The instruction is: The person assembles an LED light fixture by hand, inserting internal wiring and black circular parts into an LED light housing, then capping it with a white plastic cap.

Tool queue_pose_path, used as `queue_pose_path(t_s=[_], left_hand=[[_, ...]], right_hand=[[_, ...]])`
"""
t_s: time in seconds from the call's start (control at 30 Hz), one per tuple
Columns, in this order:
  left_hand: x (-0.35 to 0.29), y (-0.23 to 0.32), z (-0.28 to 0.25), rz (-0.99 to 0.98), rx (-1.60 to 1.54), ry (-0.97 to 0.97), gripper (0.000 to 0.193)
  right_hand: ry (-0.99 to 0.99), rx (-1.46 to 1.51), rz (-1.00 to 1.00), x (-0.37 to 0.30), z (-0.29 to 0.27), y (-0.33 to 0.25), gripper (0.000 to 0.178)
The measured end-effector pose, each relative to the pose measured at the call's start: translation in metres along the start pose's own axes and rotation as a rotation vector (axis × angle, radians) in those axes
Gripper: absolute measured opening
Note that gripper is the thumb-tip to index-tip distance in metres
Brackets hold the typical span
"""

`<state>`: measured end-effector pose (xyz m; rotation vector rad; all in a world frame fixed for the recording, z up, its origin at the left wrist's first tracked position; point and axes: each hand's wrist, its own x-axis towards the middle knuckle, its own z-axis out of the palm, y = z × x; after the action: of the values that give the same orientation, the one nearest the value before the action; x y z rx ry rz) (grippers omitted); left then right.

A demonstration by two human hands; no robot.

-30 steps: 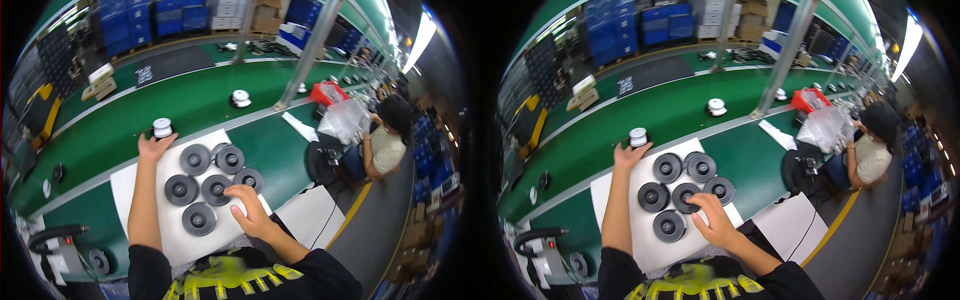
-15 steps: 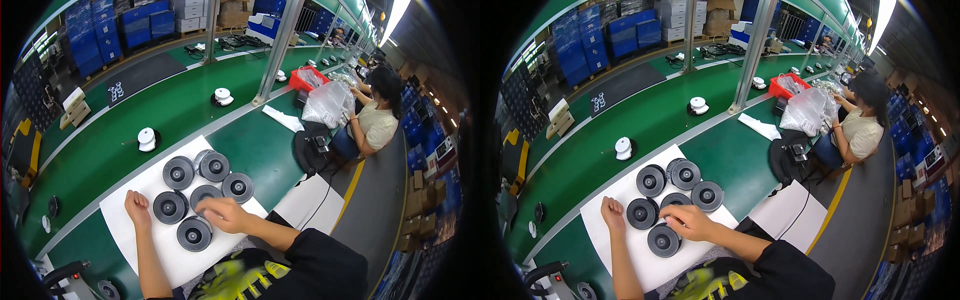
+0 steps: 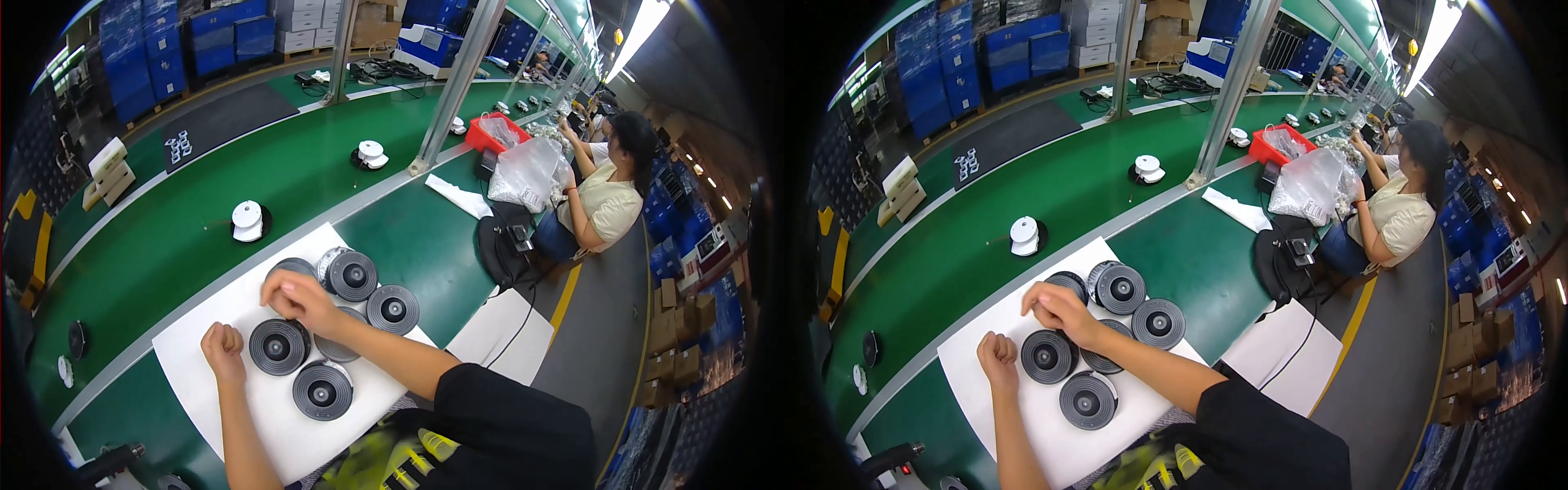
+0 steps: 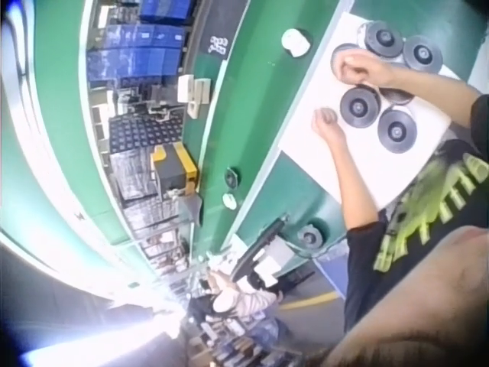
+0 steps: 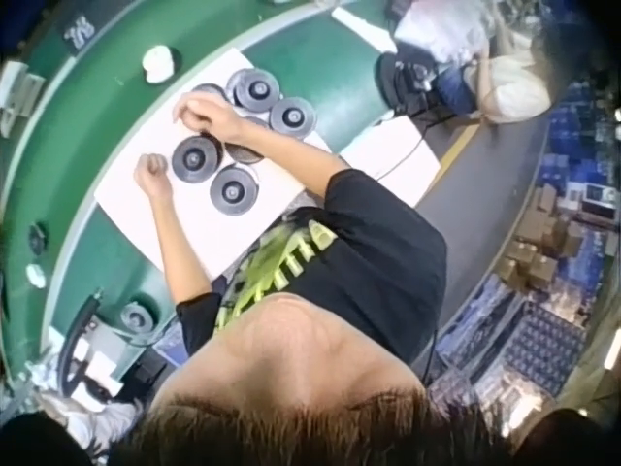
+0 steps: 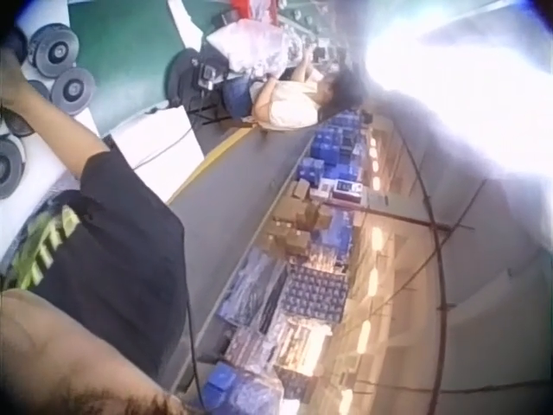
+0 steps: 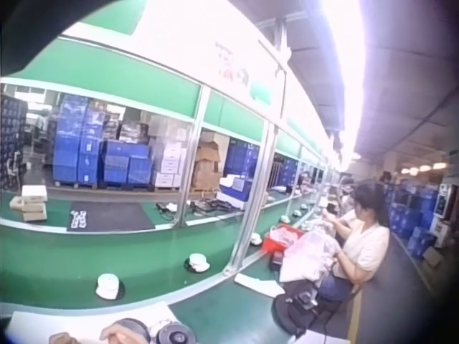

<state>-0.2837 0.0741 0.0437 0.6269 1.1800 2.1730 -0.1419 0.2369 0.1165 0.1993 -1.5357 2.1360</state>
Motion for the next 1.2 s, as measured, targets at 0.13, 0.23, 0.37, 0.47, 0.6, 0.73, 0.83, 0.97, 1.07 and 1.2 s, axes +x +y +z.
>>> queue_pose_path(t_s=[0.13,0.23,0.37,0.47,0.6,0.73,0.83,0.97,1.07,1.2], left_hand=[[0.003,0.0,0.006,-0.006,0.015,0.009,0.041],[0.003,0.001,0.007,0.018,0.041,-0.002,0.041],[0.003,0.001,0.009,0.005,0.046,0.019,0.042],[0.003,-0.001,0.007,0.009,0.043,0.029,0.042],[0.004,0.0,0.01,0.003,0.064,0.041,0.043],[0.003,0.0,0.01,0.01,0.087,0.021,0.043],[0.003,-0.002,0.008,0.004,0.086,0.027,0.043],[0.004,-0.002,0.009,-0.003,0.1,0.039,0.044],[0.003,-0.003,0.01,-0.01,0.098,0.042,0.044],[0.003,-0.004,0.007,-0.003,0.113,0.038,0.044]], right_hand=[[-0.029,0.121,-0.012,-0.01,-0.014,0.004,0.04],[-0.014,0.189,0.024,-0.013,-0.013,0.002,0.041],[-0.058,0.158,0.003,-0.015,-0.007,-0.001,0.041],[-0.067,0.261,-0.008,-0.015,-0.008,0.003,0.039],[-0.076,0.371,0.046,-0.013,-0.012,0.006,0.039],[-0.105,0.511,0.052,-0.014,-0.012,0.006,0.038],[-0.113,0.542,0.063,-0.014,-0.012,0.009,0.038],[-0.119,0.548,0.069,-0.014,-0.012,0.011,0.038],[-0.104,0.551,0.04,-0.014,-0.01,0.011,0.037],[-0.136,0.584,0.048,-0.015,-0.006,0.008,0.037]])
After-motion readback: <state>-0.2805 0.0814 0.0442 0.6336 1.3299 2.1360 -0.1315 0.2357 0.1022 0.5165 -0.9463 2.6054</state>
